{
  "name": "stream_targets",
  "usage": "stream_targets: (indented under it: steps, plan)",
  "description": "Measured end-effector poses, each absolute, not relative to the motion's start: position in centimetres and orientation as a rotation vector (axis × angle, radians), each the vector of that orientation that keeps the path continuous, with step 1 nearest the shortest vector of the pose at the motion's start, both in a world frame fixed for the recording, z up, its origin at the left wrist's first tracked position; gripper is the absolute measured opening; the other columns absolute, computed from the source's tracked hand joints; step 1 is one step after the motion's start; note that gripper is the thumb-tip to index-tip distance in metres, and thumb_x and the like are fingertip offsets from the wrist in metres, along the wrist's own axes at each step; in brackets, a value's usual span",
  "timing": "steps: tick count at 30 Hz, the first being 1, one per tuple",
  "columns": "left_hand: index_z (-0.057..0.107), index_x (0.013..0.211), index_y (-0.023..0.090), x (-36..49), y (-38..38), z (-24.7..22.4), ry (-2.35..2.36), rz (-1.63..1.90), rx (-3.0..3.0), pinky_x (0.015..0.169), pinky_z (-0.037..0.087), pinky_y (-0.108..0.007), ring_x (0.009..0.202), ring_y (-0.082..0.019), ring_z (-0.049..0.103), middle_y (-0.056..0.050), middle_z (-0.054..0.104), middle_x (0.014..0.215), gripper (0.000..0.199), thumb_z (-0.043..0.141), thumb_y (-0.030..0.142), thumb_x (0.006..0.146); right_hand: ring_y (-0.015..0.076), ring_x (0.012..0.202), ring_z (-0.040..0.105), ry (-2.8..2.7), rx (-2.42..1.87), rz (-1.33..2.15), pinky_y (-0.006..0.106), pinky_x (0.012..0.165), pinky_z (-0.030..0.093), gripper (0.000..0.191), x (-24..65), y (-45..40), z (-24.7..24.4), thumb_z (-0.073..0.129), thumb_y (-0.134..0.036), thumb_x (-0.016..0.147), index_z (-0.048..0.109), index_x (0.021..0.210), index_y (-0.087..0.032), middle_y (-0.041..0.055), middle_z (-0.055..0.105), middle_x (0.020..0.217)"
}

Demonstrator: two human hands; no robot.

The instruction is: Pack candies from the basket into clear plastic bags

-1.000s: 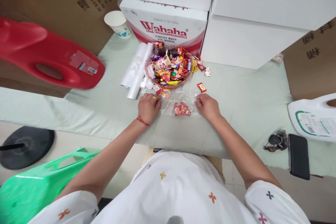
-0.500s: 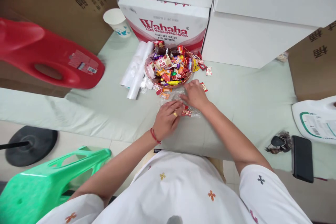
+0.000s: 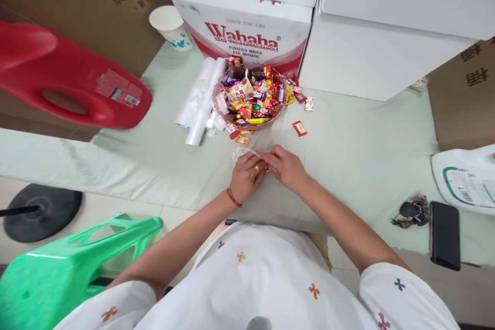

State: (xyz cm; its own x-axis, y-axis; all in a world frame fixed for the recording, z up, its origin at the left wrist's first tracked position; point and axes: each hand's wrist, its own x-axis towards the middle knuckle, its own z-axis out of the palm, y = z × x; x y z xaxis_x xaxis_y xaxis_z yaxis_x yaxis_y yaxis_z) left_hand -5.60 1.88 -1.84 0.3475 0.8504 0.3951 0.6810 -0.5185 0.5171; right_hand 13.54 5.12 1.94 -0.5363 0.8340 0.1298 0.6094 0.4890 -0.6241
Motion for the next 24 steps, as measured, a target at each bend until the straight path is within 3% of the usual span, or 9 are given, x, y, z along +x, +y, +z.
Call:
stream_targets:
  steps: [5,10,17,21,24]
  plan:
    - [0.073,0.102,0.023,-6.0,1.2,-1.5,1.369,1.06,2.268,0.1,0.051,-0.048,0.11,-0.024,0.064,-0.009,0.076,0.107,0.02,0.054,0.02,0.1,0.0203,0.086,0.062,-2.219,-1.14,0.778,0.034,0.078,0.054,0.037,12.9,3.8,1.1,0.038,-0.034,0.106,0.071,0.122,-0.026,0.0091,0.064,0.101]
    - [0.066,0.084,0.022,-5.8,1.3,-0.7,1.472,1.181,2.121,0.089,0.053,-0.046,0.092,-0.023,0.063,-0.007,0.069,0.086,0.018,0.056,0.023,0.099,0.0193,0.087,0.063,-2.13,-1.096,0.844,0.034,0.081,0.057,0.035,12.2,3.8,0.6,0.04,-0.033,0.106,0.07,0.123,-0.026,0.0087,0.064,0.105]
    - [0.072,0.095,0.025,-7.0,0.8,-0.2,1.378,1.132,2.153,0.098,0.052,-0.046,0.11,-0.023,0.065,-0.006,0.078,0.1,0.026,0.048,0.016,0.099,0.019,0.087,0.063,-2.082,-1.082,0.793,0.034,0.08,0.057,0.035,12.6,3.8,-0.9,0.043,-0.028,0.103,0.07,0.126,-0.028,0.0079,0.061,0.101]
    - [0.074,0.096,0.027,-9.1,0.4,0.4,1.513,1.086,2.25,0.094,0.051,-0.048,0.098,-0.024,0.065,-0.005,0.078,0.098,0.025,0.052,0.015,0.096,0.0188,0.085,0.061,-2.122,-1.123,0.86,0.034,0.079,0.057,0.032,12.8,3.9,-1.2,0.047,-0.029,0.103,0.072,0.123,-0.029,0.007,0.06,0.102]
    - [0.07,0.119,0.024,-10.7,1.3,0.7,1.71,1.185,2.157,0.101,0.047,-0.051,0.11,-0.028,0.062,-0.011,0.072,0.116,0.028,0.06,0.022,0.093,0.0186,0.085,0.061,-2.121,-1.128,0.981,0.036,0.08,0.058,0.031,12.7,3.9,-1.3,0.047,-0.031,0.103,0.072,0.121,-0.028,0.0067,0.06,0.102]
